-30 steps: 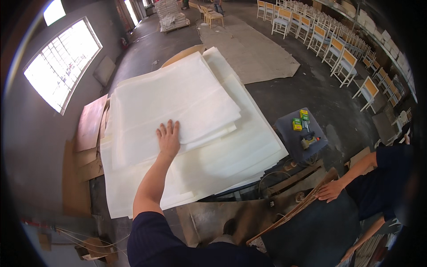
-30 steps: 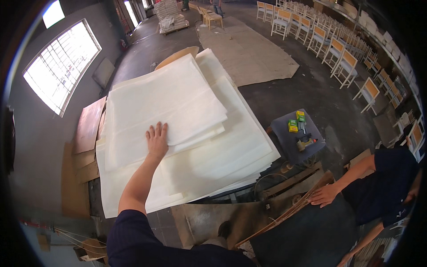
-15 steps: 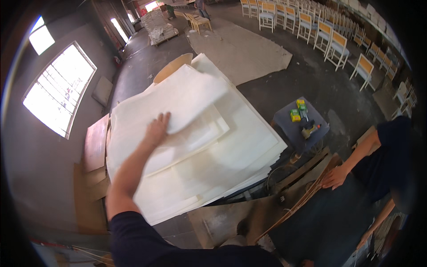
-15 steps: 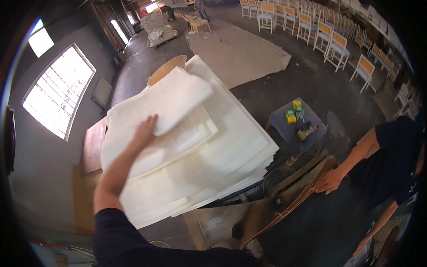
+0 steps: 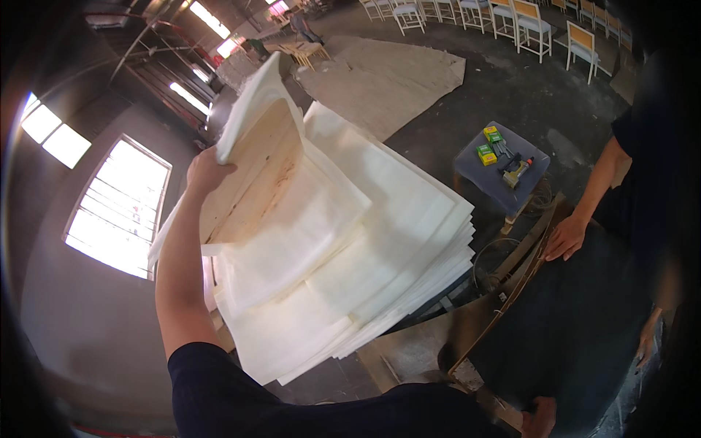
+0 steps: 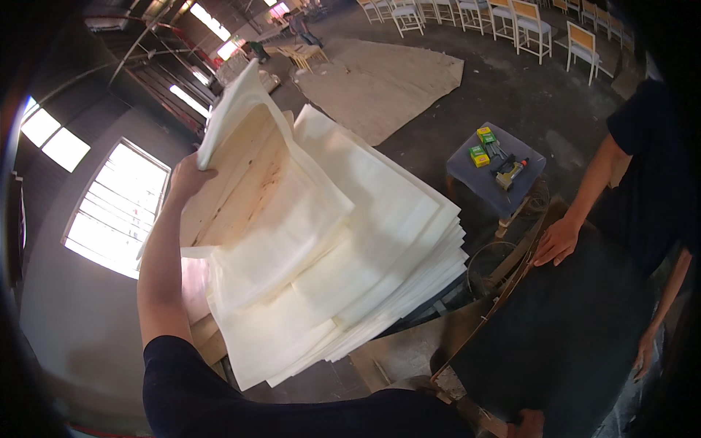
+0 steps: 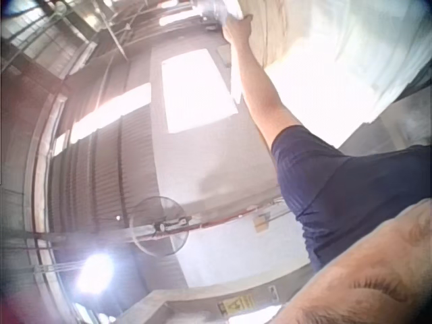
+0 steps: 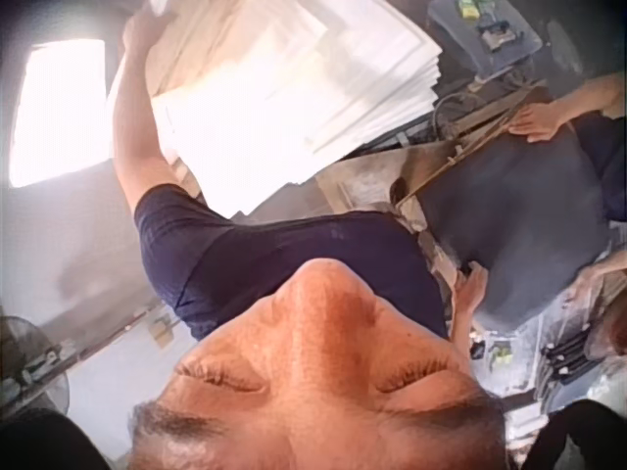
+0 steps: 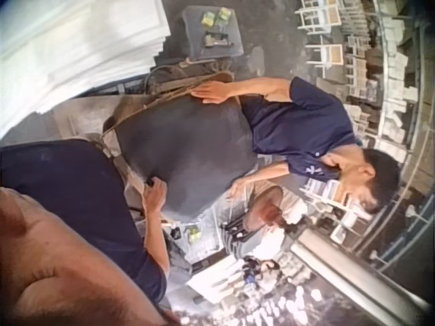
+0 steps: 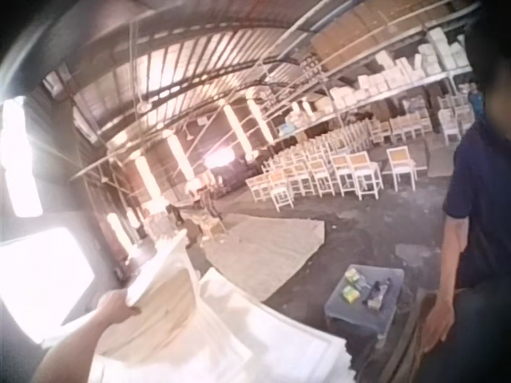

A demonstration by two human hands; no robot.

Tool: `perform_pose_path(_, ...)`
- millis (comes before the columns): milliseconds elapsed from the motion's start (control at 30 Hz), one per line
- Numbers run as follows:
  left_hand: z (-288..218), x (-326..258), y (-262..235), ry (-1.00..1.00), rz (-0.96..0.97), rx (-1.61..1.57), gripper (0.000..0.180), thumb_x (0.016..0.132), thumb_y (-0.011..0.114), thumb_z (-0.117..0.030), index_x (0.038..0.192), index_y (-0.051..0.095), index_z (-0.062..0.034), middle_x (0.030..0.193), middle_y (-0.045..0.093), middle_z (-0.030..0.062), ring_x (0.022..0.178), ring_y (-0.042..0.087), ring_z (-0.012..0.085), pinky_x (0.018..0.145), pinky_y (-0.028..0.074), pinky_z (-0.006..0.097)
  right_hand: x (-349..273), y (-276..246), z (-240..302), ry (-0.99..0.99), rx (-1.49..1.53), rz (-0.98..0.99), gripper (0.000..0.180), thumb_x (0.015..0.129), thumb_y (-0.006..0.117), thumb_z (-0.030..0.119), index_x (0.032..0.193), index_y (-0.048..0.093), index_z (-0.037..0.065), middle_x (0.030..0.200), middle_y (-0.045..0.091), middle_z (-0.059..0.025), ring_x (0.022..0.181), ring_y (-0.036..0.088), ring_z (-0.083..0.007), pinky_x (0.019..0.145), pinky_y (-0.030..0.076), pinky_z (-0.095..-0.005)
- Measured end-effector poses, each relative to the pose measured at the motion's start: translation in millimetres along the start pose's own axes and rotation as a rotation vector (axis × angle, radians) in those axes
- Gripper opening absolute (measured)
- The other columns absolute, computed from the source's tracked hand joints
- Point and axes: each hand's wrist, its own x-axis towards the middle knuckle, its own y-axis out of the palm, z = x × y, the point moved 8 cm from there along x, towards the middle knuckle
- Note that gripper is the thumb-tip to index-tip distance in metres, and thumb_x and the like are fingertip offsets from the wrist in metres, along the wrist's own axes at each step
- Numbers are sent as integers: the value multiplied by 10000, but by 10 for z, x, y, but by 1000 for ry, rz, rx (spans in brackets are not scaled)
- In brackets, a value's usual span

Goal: The person places white foam sheets onto a wooden chair seat base, then uses a pneumatic staple gun to attach the foam to the underside of the seat. A coworker assists by holding the seat and later placing a black upholstered cover over the foam. The process is repeated for multiple seats.

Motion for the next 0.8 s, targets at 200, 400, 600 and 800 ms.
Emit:
perform_pose_path(200, 117, -260, -1276, -100, 2, -518, 391, 892, 839, -183, 1193, 773, 59, 994, 809, 121, 865, 781, 207, 786, 615, 384, -63, 47, -110, 22, 66, 7, 482, 961, 759, 426, 1284, 678, 78, 1201, 669, -201, 1143, 635, -439, 1009, 522, -516)
perform_pose_path(400, -256, -968, -1730, -91, 33, -742, 381, 912, 828, -150, 1231, 762, 49, 1052, 809, 123, 912, 780, 202, 844, 612, 361, -98, -119, -182, -113, 121, -2, 386, 903, 792, 240, 1248, 701, 93, 1170, 686, -195, 1112, 658, -413, 978, 550, -509)
perform_pose_path(600, -1748, -1634, -1818, 66, 62, -775, 433, 893, 831, -148, 1275, 732, 29, 1087, 797, 122, 953, 776, 202, 899, 613, 369, 476, 429, 642, -359, 463, 140, 522, 954, 820, 320, 1402, 698, 82, 1206, 744, -176, 1083, 738, -345, 919, 594, -451)
perform_pose_path(800, -1767, -2237, -2818, 27, -19, -991, 393, 913, 831, -176, 1247, 743, 13, 1085, 795, 135, 927, 782, 195, 804, 633, 331, 1430, 1828, 3149, -767, 690, 573, 461, 948, 816, 332, 1343, 752, 103, 1081, 815, -130, 995, 781, -288, 906, 609, -416)
